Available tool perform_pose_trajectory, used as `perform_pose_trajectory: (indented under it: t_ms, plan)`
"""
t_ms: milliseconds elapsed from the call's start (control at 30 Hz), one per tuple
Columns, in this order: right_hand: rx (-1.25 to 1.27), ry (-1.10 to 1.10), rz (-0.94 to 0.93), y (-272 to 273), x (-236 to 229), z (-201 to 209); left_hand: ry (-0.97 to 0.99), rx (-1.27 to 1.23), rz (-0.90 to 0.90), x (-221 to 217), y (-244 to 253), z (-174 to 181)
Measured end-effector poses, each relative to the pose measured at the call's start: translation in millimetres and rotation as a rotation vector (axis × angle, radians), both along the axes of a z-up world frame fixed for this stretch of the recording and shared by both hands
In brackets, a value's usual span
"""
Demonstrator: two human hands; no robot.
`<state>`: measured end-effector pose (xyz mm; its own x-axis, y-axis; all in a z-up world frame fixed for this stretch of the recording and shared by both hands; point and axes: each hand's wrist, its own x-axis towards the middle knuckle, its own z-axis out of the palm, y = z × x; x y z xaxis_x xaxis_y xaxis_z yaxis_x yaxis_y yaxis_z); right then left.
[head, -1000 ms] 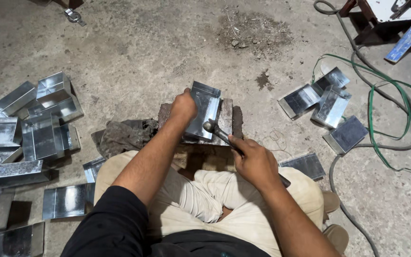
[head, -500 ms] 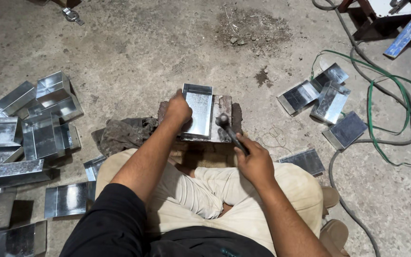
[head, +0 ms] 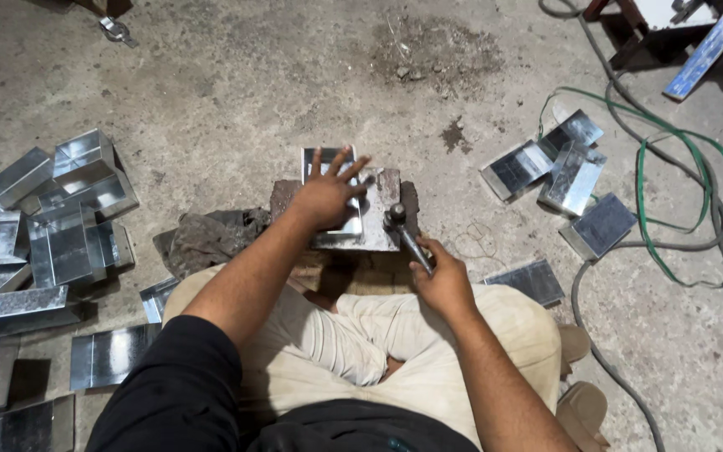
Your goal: The person sits on the floor and repeatedly hammers rectangular metal pieces placed on a block. They pick up each piece, position it, strike it with a hammer, and then set it aside.
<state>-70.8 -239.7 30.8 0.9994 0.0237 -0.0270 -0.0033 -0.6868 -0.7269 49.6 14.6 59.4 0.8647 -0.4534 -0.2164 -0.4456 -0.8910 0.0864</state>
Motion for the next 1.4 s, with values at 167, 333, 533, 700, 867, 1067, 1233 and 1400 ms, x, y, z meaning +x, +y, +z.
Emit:
perform_pose_trajectory:
  t_ms: [167, 333, 533, 700, 867, 1067, 1233, 1400]
  plan:
    - [0.077, 0.077, -0.045, -2, 3, -3, -0.152, 0.054, 0.114, 24, 11, -22]
    - [0.108, 0.063, -0.067, -2, 2, -5, 0.048, -0.335, 0.540, 36, 15, -39]
    - [0.125, -0.032, -0.075, -5, 0, 0, -0.097, -0.112, 0.311, -4, 14, -27]
    - [0.246, 0.056, -0.119, 2, 3, 49, -0.052, -0.043, 0.356, -11, 13, -15]
    - [0.280, -0.797, 0.008, -10, -8, 95, -0.041, -0.075, 0.351, -11, 13, -17]
    - [0.187, -0.608, 0.120, 9, 15, 57, -0.053, -0.078, 0.354, -15, 13, -10]
    - [0.055, -0.465, 0.108, 15, 20, 68, -0.059, -0.099, 0.366, -15, 11, -10]
    - [0.116, -0.462, 0.051, 23, 5, 63, -0.065, -0.118, 0.358, -14, 12, -14]
